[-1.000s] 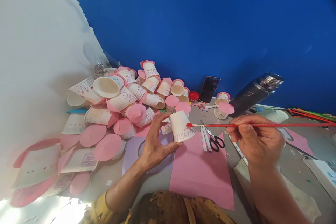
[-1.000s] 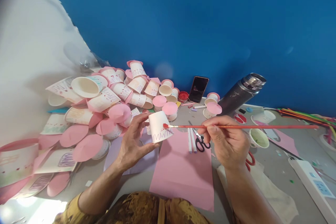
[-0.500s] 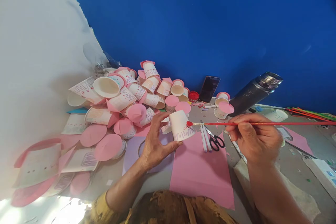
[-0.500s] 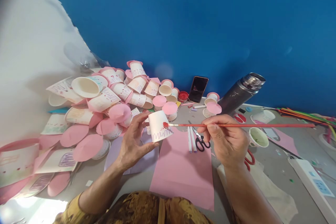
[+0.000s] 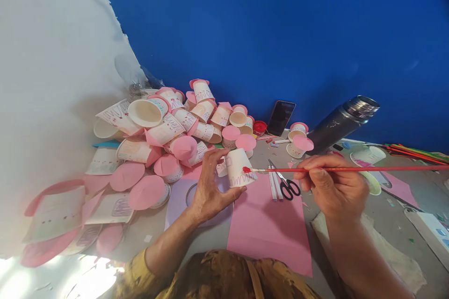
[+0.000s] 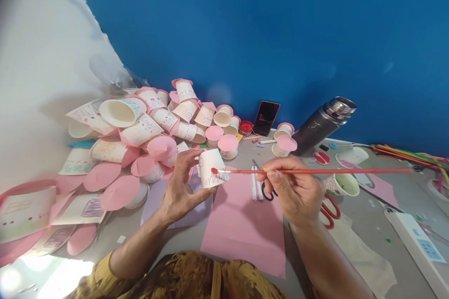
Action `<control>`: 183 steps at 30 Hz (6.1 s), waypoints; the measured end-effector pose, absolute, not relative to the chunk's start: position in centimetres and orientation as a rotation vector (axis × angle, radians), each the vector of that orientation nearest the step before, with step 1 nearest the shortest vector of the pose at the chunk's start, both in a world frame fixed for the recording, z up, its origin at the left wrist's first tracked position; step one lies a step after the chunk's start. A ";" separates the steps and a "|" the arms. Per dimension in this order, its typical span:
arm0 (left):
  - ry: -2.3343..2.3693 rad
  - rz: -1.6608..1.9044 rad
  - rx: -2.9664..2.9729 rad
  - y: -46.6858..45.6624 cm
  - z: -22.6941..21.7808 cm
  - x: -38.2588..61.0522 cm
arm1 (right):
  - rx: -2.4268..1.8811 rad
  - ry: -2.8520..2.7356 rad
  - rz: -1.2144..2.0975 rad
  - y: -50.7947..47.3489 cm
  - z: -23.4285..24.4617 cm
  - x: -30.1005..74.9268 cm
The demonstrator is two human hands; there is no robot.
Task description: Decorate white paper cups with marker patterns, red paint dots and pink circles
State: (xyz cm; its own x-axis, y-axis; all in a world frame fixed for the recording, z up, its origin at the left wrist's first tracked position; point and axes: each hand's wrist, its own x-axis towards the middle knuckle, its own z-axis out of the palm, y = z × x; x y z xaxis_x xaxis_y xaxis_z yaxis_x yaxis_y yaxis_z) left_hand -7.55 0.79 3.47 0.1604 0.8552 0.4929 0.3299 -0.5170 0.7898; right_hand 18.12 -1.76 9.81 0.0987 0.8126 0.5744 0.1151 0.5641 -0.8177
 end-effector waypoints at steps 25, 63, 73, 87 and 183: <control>1.089 1.334 1.885 0.8 3.5 -7.6 | -0.894 -1.397 0.592 -1.3 9.6 18.8; 1.118 1.306 1.911 0.7 3.8 -7.3 | -0.896 -1.429 0.656 -1.5 9.8 18.3; 1.139 1.318 1.919 0.8 3.7 -7.2 | -0.896 -1.453 0.633 -1.5 9.7 18.2; 1.111 1.325 1.896 0.8 3.5 -7.2 | -0.895 -1.404 0.587 -1.3 9.8 18.6; 1.097 1.296 1.969 0.5 3.6 -7.4 | -0.880 -1.418 0.566 -0.9 8.9 18.0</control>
